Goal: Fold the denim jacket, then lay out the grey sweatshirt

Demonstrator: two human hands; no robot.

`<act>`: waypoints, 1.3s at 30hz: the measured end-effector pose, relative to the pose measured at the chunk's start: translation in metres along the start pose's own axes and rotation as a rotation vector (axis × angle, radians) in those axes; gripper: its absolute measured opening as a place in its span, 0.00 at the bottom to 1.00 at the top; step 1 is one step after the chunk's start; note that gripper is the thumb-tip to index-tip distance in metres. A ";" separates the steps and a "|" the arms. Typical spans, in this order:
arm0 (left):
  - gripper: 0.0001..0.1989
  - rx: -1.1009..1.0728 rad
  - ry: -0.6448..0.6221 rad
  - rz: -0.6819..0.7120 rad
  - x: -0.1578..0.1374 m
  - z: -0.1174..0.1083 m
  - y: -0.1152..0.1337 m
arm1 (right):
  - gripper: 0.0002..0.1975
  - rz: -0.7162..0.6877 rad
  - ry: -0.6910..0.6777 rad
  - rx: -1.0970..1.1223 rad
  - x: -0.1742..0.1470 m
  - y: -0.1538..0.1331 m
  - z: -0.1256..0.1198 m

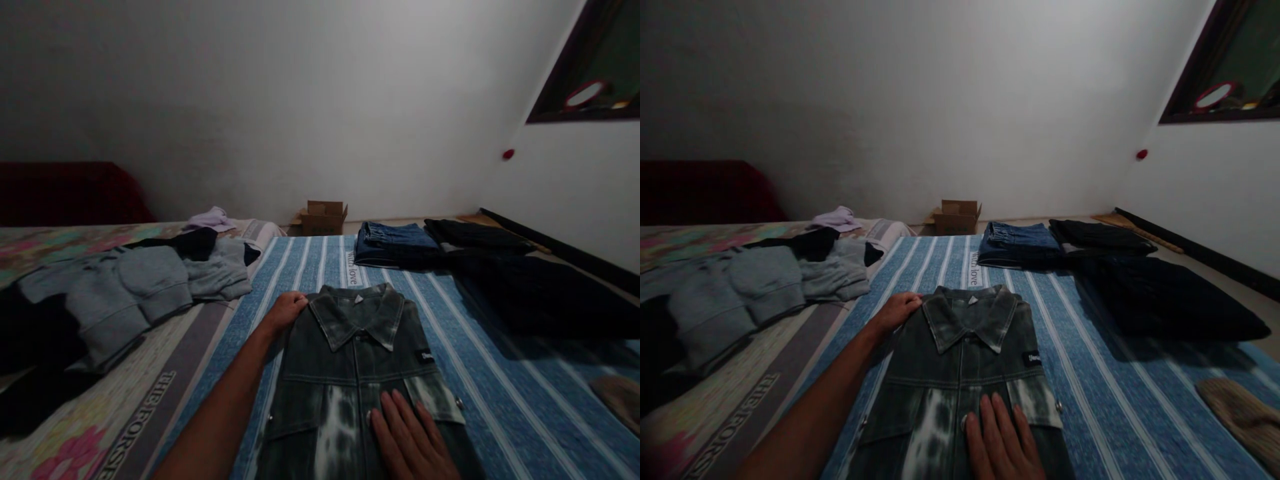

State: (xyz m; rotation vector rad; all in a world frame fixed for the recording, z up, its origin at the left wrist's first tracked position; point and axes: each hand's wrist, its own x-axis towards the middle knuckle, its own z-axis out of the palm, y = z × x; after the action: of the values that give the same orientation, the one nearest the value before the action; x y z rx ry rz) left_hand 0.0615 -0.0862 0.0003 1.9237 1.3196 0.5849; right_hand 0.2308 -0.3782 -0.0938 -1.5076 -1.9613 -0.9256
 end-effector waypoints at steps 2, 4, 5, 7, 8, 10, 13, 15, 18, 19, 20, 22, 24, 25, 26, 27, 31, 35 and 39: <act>0.11 0.009 0.001 0.027 0.001 0.004 -0.002 | 0.17 0.002 0.024 0.008 0.001 -0.001 0.001; 0.11 0.021 0.008 0.038 0.001 0.007 -0.003 | 0.18 0.095 0.062 0.052 0.004 -0.008 0.004; 0.12 0.028 0.015 0.039 0.001 0.008 -0.004 | 0.23 0.156 0.090 0.078 0.005 -0.012 0.005; 0.13 0.047 0.032 0.036 0.001 0.011 -0.005 | 0.32 0.231 0.134 0.119 0.008 -0.019 0.005; 0.13 0.059 0.045 0.032 0.001 0.012 -0.005 | 0.34 0.248 0.139 0.125 0.010 -0.021 0.005; 0.14 0.082 0.072 0.022 0.000 0.014 -0.005 | 0.34 0.227 0.110 0.112 0.013 -0.021 0.001; 0.14 0.113 0.107 0.011 -0.002 0.014 -0.004 | 0.31 0.134 0.048 0.078 0.017 -0.014 -0.007; 0.12 0.138 0.131 0.010 -0.002 0.012 -0.003 | 0.31 0.095 0.036 0.066 0.018 -0.008 -0.010; 0.09 0.198 0.203 0.009 -0.003 0.007 0.003 | 0.32 0.063 0.050 0.054 0.019 -0.002 -0.012; 0.09 0.221 0.237 0.013 -0.005 0.006 0.007 | 0.33 0.048 0.057 0.051 0.020 -0.001 -0.012; 0.09 0.240 0.268 0.020 -0.007 0.005 0.013 | 0.33 0.032 0.063 0.050 0.020 0.000 -0.012; 0.09 0.278 0.282 0.102 -0.015 0.007 0.028 | 0.33 0.024 0.070 0.053 0.022 0.000 -0.012; 0.08 0.349 0.191 0.287 -0.026 0.013 0.048 | 0.32 0.061 0.065 0.063 0.022 -0.004 -0.012; 0.08 0.410 0.106 0.406 -0.032 0.018 0.058 | 0.32 0.088 0.059 0.070 0.023 -0.006 -0.011; 0.08 0.484 0.013 0.503 -0.037 0.024 0.068 | 0.31 0.117 0.051 0.078 0.023 -0.009 -0.011; 0.08 0.567 -0.081 0.574 -0.042 0.030 0.076 | 0.31 0.144 0.042 0.087 0.023 -0.011 -0.011; 0.06 0.831 -0.366 0.658 -0.046 0.052 0.093 | 0.30 0.210 0.007 0.137 0.022 -0.018 -0.012; 0.07 0.903 -0.419 0.640 -0.035 0.060 0.094 | 0.30 0.226 -0.012 0.154 0.023 -0.019 -0.015; 0.07 0.931 -0.431 0.641 -0.030 0.061 0.096 | 0.29 0.235 -0.059 0.170 0.023 -0.018 -0.016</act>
State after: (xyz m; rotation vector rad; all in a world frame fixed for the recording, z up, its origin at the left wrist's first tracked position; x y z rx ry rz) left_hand 0.1509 -0.1529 0.0360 3.0433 0.6968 -0.2504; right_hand 0.2067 -0.3792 -0.0702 -1.6374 -1.8038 -0.6065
